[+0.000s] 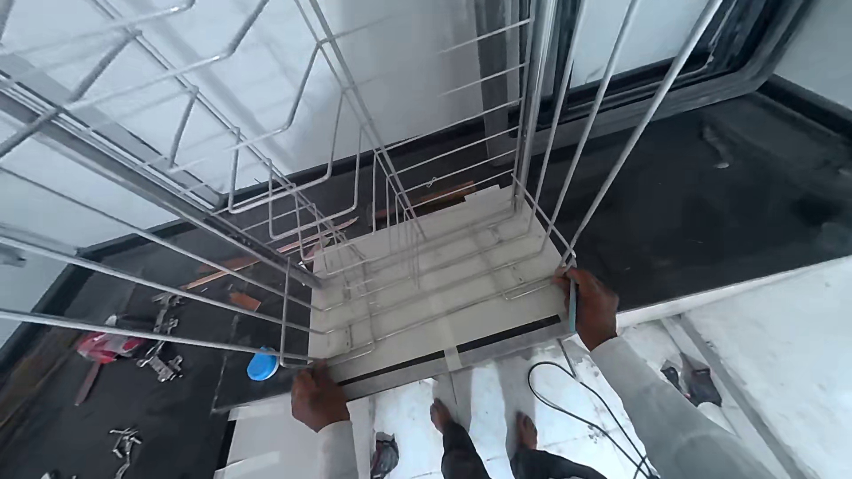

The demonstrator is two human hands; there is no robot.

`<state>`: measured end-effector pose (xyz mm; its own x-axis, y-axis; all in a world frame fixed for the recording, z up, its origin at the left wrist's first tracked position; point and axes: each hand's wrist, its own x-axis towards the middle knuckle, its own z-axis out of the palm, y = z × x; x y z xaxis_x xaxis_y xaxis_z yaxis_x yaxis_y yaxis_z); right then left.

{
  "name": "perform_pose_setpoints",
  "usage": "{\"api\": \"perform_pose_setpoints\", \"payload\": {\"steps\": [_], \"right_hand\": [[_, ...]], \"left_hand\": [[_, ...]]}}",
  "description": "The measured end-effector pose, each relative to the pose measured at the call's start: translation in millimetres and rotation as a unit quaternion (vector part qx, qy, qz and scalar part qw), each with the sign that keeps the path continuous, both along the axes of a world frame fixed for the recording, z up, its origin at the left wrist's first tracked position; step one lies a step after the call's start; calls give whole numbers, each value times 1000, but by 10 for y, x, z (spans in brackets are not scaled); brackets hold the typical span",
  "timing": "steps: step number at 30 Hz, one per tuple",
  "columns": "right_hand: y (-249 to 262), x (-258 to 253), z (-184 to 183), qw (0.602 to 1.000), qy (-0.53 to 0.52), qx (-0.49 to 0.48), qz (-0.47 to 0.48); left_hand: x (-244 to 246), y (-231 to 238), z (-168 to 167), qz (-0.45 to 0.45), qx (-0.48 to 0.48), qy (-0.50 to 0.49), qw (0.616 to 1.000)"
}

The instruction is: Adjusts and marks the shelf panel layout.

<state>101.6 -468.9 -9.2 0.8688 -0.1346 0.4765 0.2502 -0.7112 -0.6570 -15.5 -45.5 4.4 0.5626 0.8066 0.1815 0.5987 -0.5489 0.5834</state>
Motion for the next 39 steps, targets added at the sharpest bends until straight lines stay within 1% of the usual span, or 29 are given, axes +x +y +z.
{"api": "perform_pose_setpoints", "payload": {"steps": [3,6,10,18,24,28,33,36,37,39], "right_hand": [[7,-14,-7,1000,-3,-9,-5],[19,-11,1,1000,-6,-26,-9],[16,-10,1,999,-2,-35,-10],[19,-11,-22,999,1,-39,-20],[-5,-4,-43,999,-3,-31,-16],[-20,12,-55,1000,-4,-23,-6],[7,24,-60,1000,-5,-27,0],[-56,-65,22,999,29,-28,0],[-45,-73,48,999,37,-16,11],[-55,-73,26,995,79,34,49]], "left_hand": [[5,33,-5,-16,20,24,999],[15,21,-21,-19,51,21,998],[35,-13,25,-11,66,66,996],[15,-19,22,-42,97,59,993],[23,-31,4,-32,88,35,995],[26,13,-67,-20,95,34,995],[42,-5,15,-9,68,47,997],[85,-130,81,-25,39,88,995],[65,-132,76,-37,41,81,995],[-29,-45,8,-58,42,36,997]]}}
